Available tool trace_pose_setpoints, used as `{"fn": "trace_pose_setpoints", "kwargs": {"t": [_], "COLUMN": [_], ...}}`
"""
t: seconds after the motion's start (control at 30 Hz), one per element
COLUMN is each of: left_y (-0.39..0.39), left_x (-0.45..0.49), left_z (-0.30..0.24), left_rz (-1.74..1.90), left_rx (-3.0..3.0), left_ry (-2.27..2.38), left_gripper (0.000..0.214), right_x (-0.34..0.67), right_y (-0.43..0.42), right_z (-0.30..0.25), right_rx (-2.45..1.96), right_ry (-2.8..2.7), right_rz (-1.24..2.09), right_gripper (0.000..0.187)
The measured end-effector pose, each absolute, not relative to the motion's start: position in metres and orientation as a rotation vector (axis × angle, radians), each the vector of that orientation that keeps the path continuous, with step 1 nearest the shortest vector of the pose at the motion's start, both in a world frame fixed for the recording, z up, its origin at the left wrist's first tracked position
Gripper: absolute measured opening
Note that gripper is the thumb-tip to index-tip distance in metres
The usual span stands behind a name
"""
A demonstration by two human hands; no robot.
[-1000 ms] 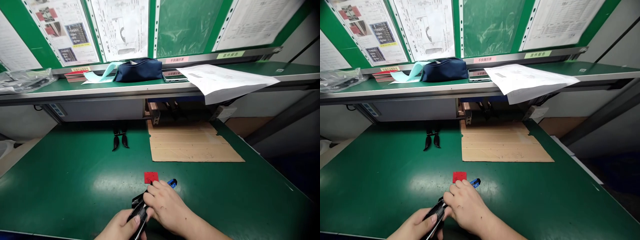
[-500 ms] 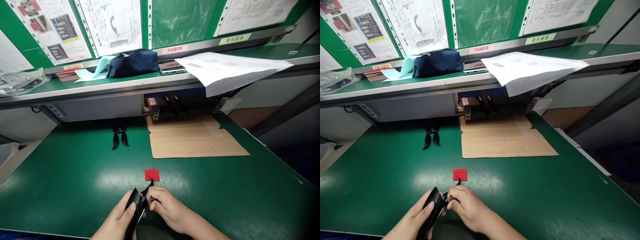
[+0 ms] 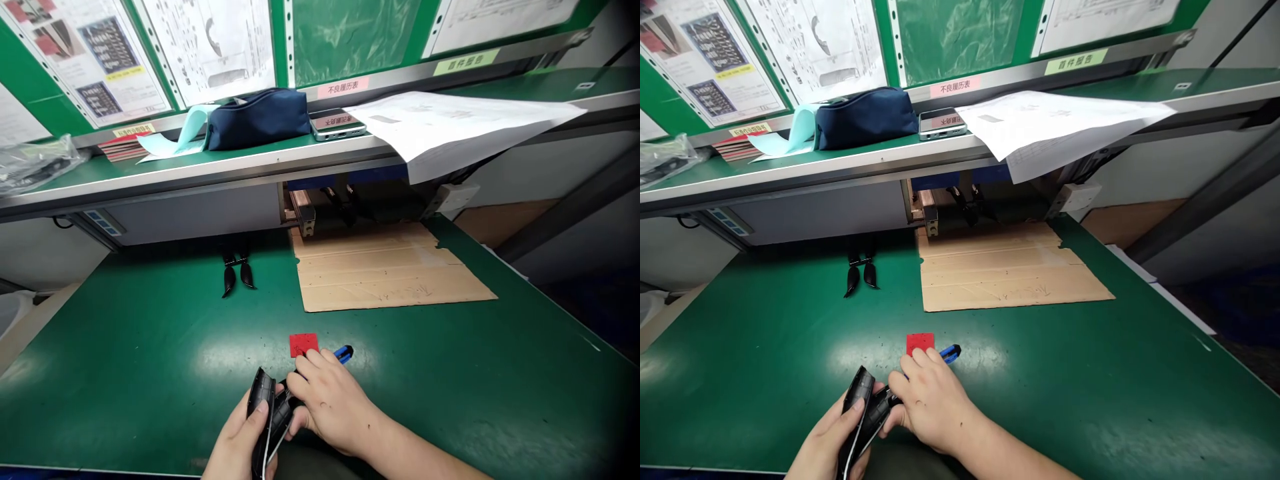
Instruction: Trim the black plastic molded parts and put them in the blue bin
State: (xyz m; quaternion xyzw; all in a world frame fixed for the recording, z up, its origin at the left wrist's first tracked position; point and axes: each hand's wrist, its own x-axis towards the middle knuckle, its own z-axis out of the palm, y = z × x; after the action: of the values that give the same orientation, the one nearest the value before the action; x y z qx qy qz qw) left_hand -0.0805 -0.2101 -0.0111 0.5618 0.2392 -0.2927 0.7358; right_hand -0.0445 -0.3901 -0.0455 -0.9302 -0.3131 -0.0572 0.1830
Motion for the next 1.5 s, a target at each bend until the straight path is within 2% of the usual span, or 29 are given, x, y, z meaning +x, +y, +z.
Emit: {"fn": "trace_pose_setpoints", "kwargs": {"t": [0.17, 0.33, 0.47, 0.53, 0.67, 0.87, 1.03, 1.23, 1.4, 1.5], "left_y": [-0.211, -0.210, -0.211, -0.211, -0.212, -0.214, -0.213, -0.214, -0.217, -0.214], "left_x": [-0.086, -0.089, -0.089, -0.086, -0.081, -0.080, -0.083, -0.085, -0.085, -0.083], "left_z": [-0.010, -0.006, -0.006, -0.004, 0.002, 0.011, 0.010, 0.005, 0.006, 0.001], "left_rz": [-0.595, -0.527, -0.516, -0.530, -0.553, -0.533, -0.540, -0.464, -0.479, -0.487], "left_rx": [1.238, 1.372, 1.429, 1.389, 1.313, 1.392, 1.497, 1.424, 1.310, 1.319], "left_ry": [0.564, 0.617, 0.597, 0.593, 0.596, 0.598, 0.566, 0.538, 0.539, 0.514], "left_gripper": [0.082, 0.081, 0.086, 0.091, 0.095, 0.086, 0.085, 0.071, 0.082, 0.079], "right_x": [-0.042, -0.037, -0.032, -0.032, -0.037, -0.041, -0.040, -0.035, -0.042, -0.048], "right_y": [-0.386, -0.386, -0.389, -0.389, -0.385, -0.383, -0.386, -0.388, -0.382, -0.382], "right_z": [-0.049, -0.047, -0.045, -0.045, -0.045, -0.047, -0.051, -0.046, -0.036, -0.038], "right_rx": [-2.614, -2.603, -2.331, -2.256, -2.401, -2.548, -2.568, -2.100, -1.920, -1.790], "right_ry": [-0.961, -1.037, -1.104, -1.032, -0.804, -0.822, -0.887, -0.926, -0.629, -0.648], "right_rz": [-0.106, -0.032, 0.156, 0.116, -0.162, -0.271, -0.159, 0.241, 0.148, 0.313], "right_gripper": [0.063, 0.052, 0.058, 0.065, 0.076, 0.074, 0.061, 0.056, 0.066, 0.065]}}
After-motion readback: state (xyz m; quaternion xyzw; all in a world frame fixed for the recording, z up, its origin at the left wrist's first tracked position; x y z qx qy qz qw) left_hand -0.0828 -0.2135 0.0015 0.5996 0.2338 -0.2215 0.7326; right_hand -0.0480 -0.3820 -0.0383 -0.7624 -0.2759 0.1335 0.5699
